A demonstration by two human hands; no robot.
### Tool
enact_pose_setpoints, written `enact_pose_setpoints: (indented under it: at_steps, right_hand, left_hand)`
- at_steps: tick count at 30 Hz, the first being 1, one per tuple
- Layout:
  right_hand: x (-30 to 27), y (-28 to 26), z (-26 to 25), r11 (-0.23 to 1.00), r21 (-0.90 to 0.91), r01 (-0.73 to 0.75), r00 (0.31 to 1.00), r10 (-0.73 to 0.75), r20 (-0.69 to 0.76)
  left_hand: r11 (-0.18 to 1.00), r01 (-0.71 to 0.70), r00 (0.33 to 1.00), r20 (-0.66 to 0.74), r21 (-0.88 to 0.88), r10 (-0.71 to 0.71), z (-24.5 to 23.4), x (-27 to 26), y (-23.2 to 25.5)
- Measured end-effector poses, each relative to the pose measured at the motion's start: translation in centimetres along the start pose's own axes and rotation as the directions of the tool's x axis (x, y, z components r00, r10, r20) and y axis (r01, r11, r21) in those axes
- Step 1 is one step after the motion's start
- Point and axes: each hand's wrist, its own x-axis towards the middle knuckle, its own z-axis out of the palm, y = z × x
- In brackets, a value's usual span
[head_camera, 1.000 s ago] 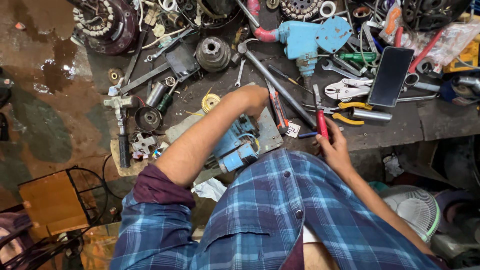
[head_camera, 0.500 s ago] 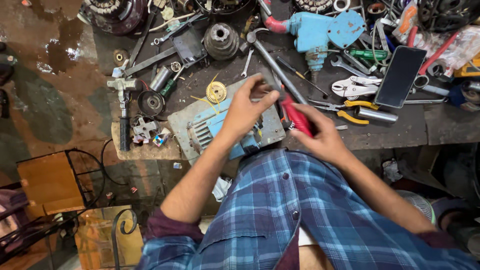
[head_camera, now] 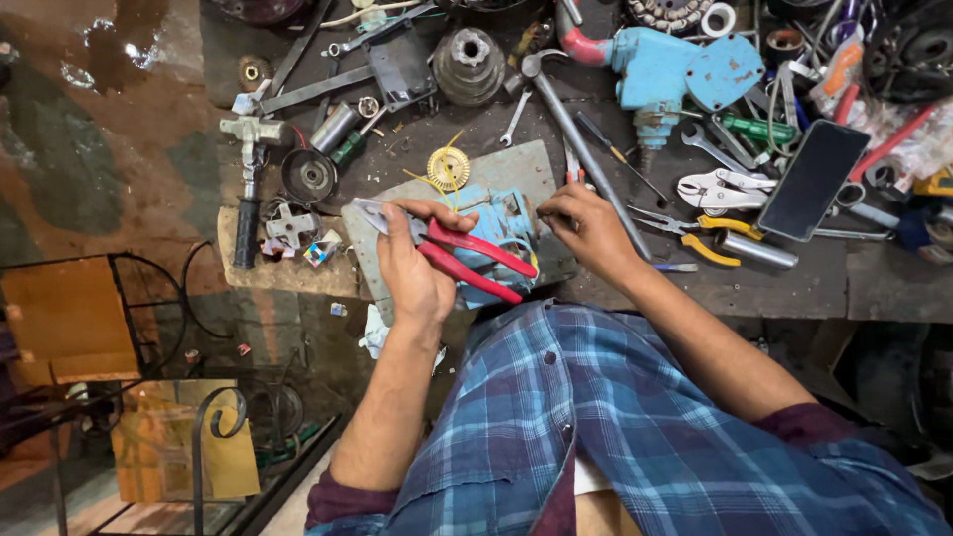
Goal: The person works on a blue electric motor mounted on a wooden board. They use pliers to adjust components and wires, then remove a brass gear from the motor shaft and place it on the workbench.
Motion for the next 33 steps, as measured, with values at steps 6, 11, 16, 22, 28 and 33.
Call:
enact_pose_setpoints:
  at_steps: [6,11,16,22,28,33]
  right_hand:
    - [0.5,1.0,-0.2,0.995,-0.064,0.074,0.996,-0.071,0.047]
    - [0.8,1.1,-0.6,0.973,-0.144,0.18,0.983,-0.172,0.066]
    - [0.7,1.1,-0.7,0.954,-0.188,0.234,0.972,-0.226,0.063]
    - [0.2,1.1,-0.3,0.991,-0.118,0.068,0.997,-0.063,0.05]
    - [-0.3,0.8,-0.5,0.976,0.095,-0.195,0.981,0.192,0.036]
    - [-0.1,0.8,0.0,0.997,-0.024,0.078,0.997,-0.078,-0.028]
  left_hand:
    - [0.999,-0.04,0.999,-0.031,0.003,0.04,-0.5,0.2,-0.4]
    - [0.999,-0.036,0.998,-0.049,-0.018,0.035,-0.7,0.2,-0.5]
    - [0.999,-0.028,0.999,-0.048,-0.037,0.026,-0.7,0.1,-0.3]
    - [0.998,-0.039,0.999,-0.033,-0.049,0.037,-0.7,0.1,-0.3]
    - [0.998,-0.037,0.998,-0.048,-0.047,0.035,-0.6,0.2,-0.2]
    - [0.998,-0.039,0.998,-0.049,-0.039,0.037,-0.6,0.1,-0.3]
